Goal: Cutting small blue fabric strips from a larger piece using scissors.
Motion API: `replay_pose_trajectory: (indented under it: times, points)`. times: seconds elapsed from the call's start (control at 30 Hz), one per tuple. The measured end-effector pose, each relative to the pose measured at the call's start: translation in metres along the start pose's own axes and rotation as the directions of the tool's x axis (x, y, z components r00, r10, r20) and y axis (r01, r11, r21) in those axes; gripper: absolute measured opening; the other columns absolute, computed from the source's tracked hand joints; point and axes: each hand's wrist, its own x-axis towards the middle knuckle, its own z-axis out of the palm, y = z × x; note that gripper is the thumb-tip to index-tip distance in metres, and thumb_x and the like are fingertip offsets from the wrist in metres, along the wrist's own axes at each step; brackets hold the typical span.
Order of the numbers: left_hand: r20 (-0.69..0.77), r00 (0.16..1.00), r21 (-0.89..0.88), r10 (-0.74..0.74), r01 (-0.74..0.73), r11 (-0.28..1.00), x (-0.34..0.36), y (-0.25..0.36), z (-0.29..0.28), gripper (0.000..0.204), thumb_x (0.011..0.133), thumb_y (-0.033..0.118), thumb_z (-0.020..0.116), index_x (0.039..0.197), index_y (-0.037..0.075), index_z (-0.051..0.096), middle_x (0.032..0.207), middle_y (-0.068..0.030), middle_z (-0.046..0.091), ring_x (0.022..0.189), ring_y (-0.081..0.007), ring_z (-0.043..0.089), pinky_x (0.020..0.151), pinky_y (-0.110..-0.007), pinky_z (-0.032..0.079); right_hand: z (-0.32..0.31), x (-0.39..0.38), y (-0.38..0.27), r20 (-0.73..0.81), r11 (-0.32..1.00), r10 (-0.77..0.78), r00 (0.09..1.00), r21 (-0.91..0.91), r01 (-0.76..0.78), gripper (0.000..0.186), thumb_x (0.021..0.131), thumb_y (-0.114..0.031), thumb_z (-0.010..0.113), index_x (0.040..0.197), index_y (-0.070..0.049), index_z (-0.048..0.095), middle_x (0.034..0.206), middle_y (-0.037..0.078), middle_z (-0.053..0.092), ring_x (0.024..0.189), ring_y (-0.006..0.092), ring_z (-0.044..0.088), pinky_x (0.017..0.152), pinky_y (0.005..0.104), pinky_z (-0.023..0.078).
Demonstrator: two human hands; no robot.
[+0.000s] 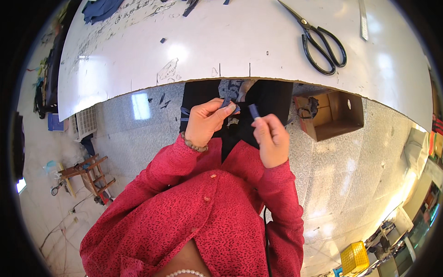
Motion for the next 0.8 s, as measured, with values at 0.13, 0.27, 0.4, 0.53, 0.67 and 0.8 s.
replay_pose_trajectory:
  times: [0.13, 0.27, 0.4, 0.53, 0.67, 0.8]
  points:
    - [0.060, 0.994, 0.235, 0.092, -0.104, 0.966, -0.003, -0.004, -0.001, 0.015, 0.086, 0.012, 0.068, 0.087, -0.002, 0.071, 0.069, 0.0015, 0.064, 0.066, -0.0011, 0.050, 0.054, -0.019, 0.039, 0.002, 0.002, -0.002, -0.057, 0.994, -0.039, 0.998, 0.099, 0.045, 0.010, 0.087, -0.006, 0.066, 0.089, -0.004, 0.057, 0.074, -0.006, 0.054, 0.063, -0.0013, 0.043, 0.053, 0.0158, 0.029]
    - [0.120, 0.992, 0.355, 0.043, -0.083, 0.931, -0.006, -0.002, -0.003, 0.012, 0.087, 0.007, 0.067, 0.091, -0.003, 0.072, 0.076, -0.0018, 0.068, 0.071, -0.0026, 0.056, 0.062, -0.019, 0.045, 0.010, 0.006, -0.006, -0.012, 0.994, -0.012, 1.000, 0.109, 0.013, 0.011, 0.087, -0.007, 0.067, 0.091, -0.004, 0.057, 0.075, -0.006, 0.054, 0.063, -0.0011, 0.043, 0.053, 0.0152, 0.030]
    - [0.125, 0.992, 0.308, 0.032, -0.070, 0.949, -0.008, 0.001, -0.001, 0.014, 0.084, 0.010, 0.070, 0.090, -0.002, 0.072, 0.070, -0.0008, 0.066, 0.068, -0.0018, 0.052, 0.059, -0.021, 0.043, 0.009, 0.012, -0.018, 0.086, 0.997, 0.058, 0.995, 0.038, -0.062, 0.013, 0.086, -0.009, 0.067, 0.093, -0.004, 0.058, 0.075, -0.006, 0.053, 0.064, -0.0003, 0.043, 0.054, 0.0155, 0.032]
    - [0.191, 0.981, 0.271, 0.029, -0.081, 0.959, -0.007, 0.000, -0.002, 0.015, 0.083, 0.012, 0.071, 0.092, -0.001, 0.072, 0.071, -0.0016, 0.066, 0.068, -0.0028, 0.053, 0.060, -0.022, 0.045, 0.005, 0.017, -0.029, 0.246, 0.991, 0.111, 0.963, -0.099, -0.090, 0.014, 0.087, -0.012, 0.067, 0.093, -0.004, 0.058, 0.075, -0.005, 0.052, 0.065, 0.0012, 0.043, 0.058, 0.0176, 0.035]
    - [0.257, 0.963, 0.337, -0.077, -0.014, 0.941, -0.006, 0.001, -0.006, 0.017, 0.083, 0.013, 0.072, 0.092, -0.001, 0.072, 0.072, -0.0029, 0.067, 0.070, -0.0033, 0.054, 0.062, -0.022, 0.046, 0.001, 0.020, -0.036, 0.328, 0.954, 0.176, 0.928, -0.290, -0.078, 0.013, 0.088, -0.014, 0.066, 0.090, -0.003, 0.059, 0.075, -0.005, 0.053, 0.066, 0.0019, 0.043, 0.060, 0.0190, 0.036]
    - [0.309, 0.948, 0.368, -0.075, -0.046, 0.929, -0.006, 0.005, -0.001, 0.018, 0.083, 0.012, 0.071, 0.095, -0.001, 0.070, 0.073, -0.0038, 0.066, 0.068, -0.0048, 0.055, 0.061, -0.023, 0.046, 0.001, 0.021, -0.033, 0.302, 0.951, 0.162, 0.939, -0.302, -0.067, 0.014, 0.088, -0.015, 0.065, 0.085, -0.003, 0.059, 0.071, -0.005, 0.052, 0.067, 0.0017, 0.043, 0.060, 0.0191, 0.036]
